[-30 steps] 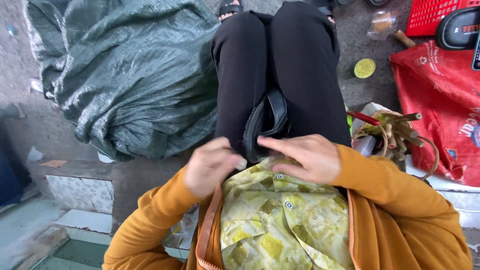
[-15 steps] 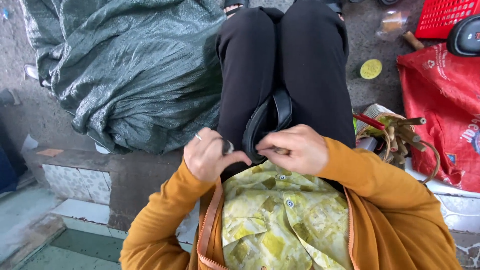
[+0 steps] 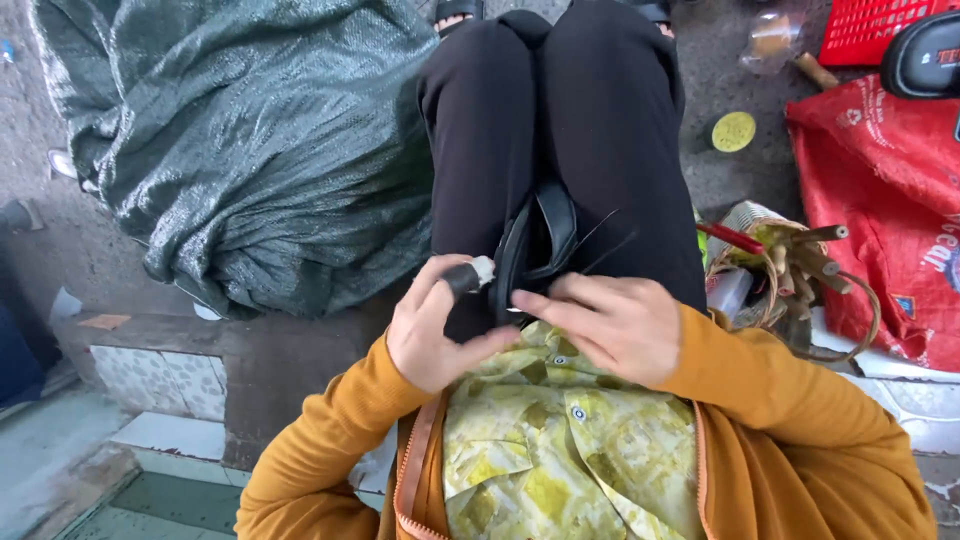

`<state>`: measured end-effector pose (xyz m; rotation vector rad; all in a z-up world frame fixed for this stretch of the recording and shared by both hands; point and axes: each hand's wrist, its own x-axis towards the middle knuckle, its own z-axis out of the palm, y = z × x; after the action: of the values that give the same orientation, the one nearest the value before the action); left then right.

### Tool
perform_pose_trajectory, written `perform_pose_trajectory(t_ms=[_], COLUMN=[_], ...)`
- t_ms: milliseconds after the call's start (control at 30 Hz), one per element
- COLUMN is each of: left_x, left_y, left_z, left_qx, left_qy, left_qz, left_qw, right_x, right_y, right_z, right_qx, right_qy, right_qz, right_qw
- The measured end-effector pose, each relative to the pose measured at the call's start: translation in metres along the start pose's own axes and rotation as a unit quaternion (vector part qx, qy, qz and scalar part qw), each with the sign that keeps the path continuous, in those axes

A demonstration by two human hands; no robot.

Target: Hand-stitching the sole of a black sandal to repair it using a needle and thread.

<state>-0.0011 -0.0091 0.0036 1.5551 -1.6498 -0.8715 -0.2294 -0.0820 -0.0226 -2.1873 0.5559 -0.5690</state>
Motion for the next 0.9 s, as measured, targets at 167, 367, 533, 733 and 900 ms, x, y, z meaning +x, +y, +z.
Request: perform_pose_trajectory(t_ms=[167, 367, 533, 733, 900], left_x=[-0.009, -0.008, -0.011, 0.000, -0.021], left_y=[-0.001, -0.003, -0.008, -0.004, -0.001], left_z=[-0.001, -0.003, -0.002, -0.003, 0.008], left_qx=[0.053, 0.011, -0.025, -0.057, -0.041], left_qy=[0.004, 0.011, 0.010, 0.026, 0.075], left_qz=[-0.079, -0.074, -0.064, -0.015, 0.022], left_qw=[0.995, 0.997, 0.998, 0.998, 0.996], right_x=[0.011, 0.015, 0.017, 0.034, 0.027], right_y=[0.004, 0.005, -0.006, -0.013, -0.011], right_z=[0.018, 0.019, 0.010, 0.033, 0.030], right_qx=[-0.029, -0.033, -0.078, -0.127, -0.049], right_qy=[-0.016, -0.031, -0.047, -0.021, -0.034], right_qz=[-0.015, -0.019, -0.016, -0.049, -0.090], right_qw=[0.999, 0.999, 0.996, 0.990, 0.994])
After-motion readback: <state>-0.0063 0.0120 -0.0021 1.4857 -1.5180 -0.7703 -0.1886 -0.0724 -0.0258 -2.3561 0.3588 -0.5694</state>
